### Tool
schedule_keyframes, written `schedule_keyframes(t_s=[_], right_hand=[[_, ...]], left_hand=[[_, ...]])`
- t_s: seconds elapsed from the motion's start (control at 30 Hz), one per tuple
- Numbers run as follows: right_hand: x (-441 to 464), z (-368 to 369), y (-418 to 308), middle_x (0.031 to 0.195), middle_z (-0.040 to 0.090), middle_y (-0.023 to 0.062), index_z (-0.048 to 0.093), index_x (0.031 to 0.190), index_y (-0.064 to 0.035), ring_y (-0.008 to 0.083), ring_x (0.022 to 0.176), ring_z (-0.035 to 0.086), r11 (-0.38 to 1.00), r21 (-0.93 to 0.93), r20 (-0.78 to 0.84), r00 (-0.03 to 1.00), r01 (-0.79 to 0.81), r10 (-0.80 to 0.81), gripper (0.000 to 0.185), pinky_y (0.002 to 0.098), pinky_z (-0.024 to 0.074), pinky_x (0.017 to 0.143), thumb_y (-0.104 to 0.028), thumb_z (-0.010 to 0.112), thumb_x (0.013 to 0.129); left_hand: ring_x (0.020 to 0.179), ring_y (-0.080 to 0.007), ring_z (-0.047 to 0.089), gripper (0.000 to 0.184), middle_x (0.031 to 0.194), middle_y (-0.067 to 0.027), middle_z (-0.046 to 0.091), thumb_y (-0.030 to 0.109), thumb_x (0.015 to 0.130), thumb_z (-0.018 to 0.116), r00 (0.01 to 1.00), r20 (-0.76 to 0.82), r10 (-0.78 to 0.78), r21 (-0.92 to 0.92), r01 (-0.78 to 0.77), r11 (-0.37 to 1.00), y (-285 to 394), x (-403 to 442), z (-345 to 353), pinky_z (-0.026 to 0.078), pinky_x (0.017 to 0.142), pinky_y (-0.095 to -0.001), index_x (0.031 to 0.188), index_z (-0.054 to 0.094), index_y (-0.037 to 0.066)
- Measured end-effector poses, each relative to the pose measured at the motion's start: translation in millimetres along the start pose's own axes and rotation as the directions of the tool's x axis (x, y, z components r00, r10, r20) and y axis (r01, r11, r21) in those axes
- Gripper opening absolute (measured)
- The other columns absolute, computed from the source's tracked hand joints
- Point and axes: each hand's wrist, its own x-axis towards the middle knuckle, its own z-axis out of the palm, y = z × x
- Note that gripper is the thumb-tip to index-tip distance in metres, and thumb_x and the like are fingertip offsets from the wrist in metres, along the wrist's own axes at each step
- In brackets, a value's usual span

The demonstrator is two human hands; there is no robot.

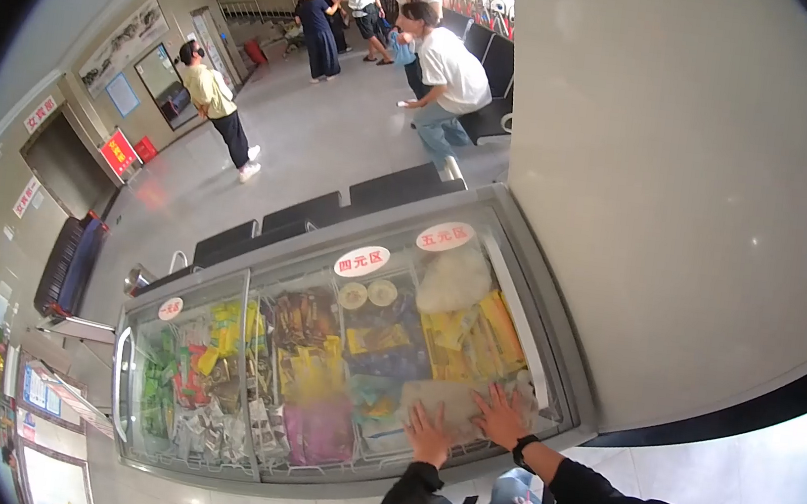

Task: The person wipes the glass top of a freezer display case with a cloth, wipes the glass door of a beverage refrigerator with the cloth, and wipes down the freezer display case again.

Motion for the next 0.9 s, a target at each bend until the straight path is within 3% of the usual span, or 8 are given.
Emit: schedule_keyframes(t_s=[0.1,0.17,0.27,0.43,0.53,0.63,0.77,0.9], right_hand=[[22,4,-5,0.149,0.027,0.0225,0.026,0.150,-0.0241,0.0372,0.139,0.025,0.999,-0.036,-0.038,0.999,-0.004,0.002,0.064,0.0657,0.0184,0.106,-0.047,0.048,0.094],[39,0,-7,0.151,0.025,0.0196,0.024,0.151,-0.0264,0.0340,0.140,0.024,0.995,-0.098,-0.037,0.999,-0.008,0.004,0.063,0.0646,0.0177,0.107,-0.047,0.045,0.095],[76,-6,-5,0.153,0.022,0.0192,0.024,0.151,-0.0270,0.0330,0.142,0.020,0.999,-0.005,0.060,0.997,-0.054,0.054,0.061,0.0647,0.0160,0.108,-0.048,0.042,0.097],[145,0,11,0.153,0.022,0.0191,0.024,0.151,-0.0269,0.0324,0.142,0.020,0.997,-0.073,-0.036,0.999,0.009,-0.011,0.062,0.0640,0.0140,0.109,-0.048,0.044,0.096],[183,4,20,0.152,0.024,0.0209,0.023,0.151,-0.0254,0.0343,0.142,0.020,0.998,-0.059,-0.057,0.998,0.033,-0.036,0.063,0.0631,0.0139,0.109,-0.048,0.044,0.096],[210,1,23,0.151,0.025,0.0211,0.024,0.150,-0.0243,0.0346,0.142,0.021,0.997,-0.066,-0.070,0.997,0.031,-0.036,0.062,0.0624,0.0138,0.109,-0.046,0.044,0.096],[237,-10,24,0.150,0.027,0.0199,0.025,0.150,-0.0243,0.0334,0.141,0.022,0.998,-0.063,-0.075,0.997,0.030,-0.034,0.061,0.0616,0.0132,0.110,-0.042,0.046,0.095],[248,-11,21,0.151,0.028,0.0166,0.024,0.150,-0.0266,0.0309,0.141,0.023,0.995,-0.098,-0.095,0.995,-0.004,-0.005,0.058,0.0611,0.0126,0.110,-0.042,0.043,0.097]], left_hand=[[0.141,-0.0444,0.016,0.083,0.156,-0.0250,0.010,0.059,0.084,0.054,0.997,-0.080,0.022,0.048,-0.018,0.999,-15,29,6,0.017,0.106,-0.0658,0.152,0.020,0.027],[0.142,-0.0432,0.014,0.080,0.156,-0.0242,0.008,0.061,0.086,0.050,1.000,-0.024,-0.002,0.037,0.003,0.999,-22,49,-2,0.015,0.107,-0.0649,0.152,0.020,0.028],[0.142,-0.0432,0.013,0.079,0.156,-0.0245,0.006,0.063,0.086,0.049,0.999,-0.051,-0.009,0.050,0.012,0.999,-26,84,-4,0.014,0.108,-0.0641,0.152,0.020,0.029],[0.143,-0.0439,0.012,0.080,0.156,-0.0258,0.005,0.064,0.086,0.048,0.994,-0.057,-0.093,-0.047,0.090,0.995,-32,140,-11,0.013,0.108,-0.0640,0.152,0.021,0.029],[0.141,-0.0480,0.010,0.085,0.155,-0.0276,0.004,0.065,0.087,0.047,0.989,0.008,-0.150,-0.027,0.150,0.988,-31,172,-14,0.016,0.106,-0.0665,0.154,0.012,0.024],[0.141,-0.0479,0.013,0.086,0.155,-0.0274,0.005,0.065,0.086,0.049,0.985,-0.099,-0.144,-0.017,0.143,0.990,-35,204,-11,0.018,0.105,-0.0669,0.154,0.014,0.024],[0.140,-0.0468,0.018,0.087,0.154,-0.0270,0.013,0.062,0.079,0.060,0.964,-0.211,-0.161,-0.049,0.154,0.987,-40,234,-9,0.023,0.103,-0.0664,0.151,0.025,0.027],[0.139,-0.0468,0.020,0.086,0.153,-0.0271,0.015,0.061,0.078,0.061,0.951,-0.278,-0.139,0.004,0.146,0.989,-45,249,-4,0.024,0.103,-0.0662,0.150,0.028,0.026]])
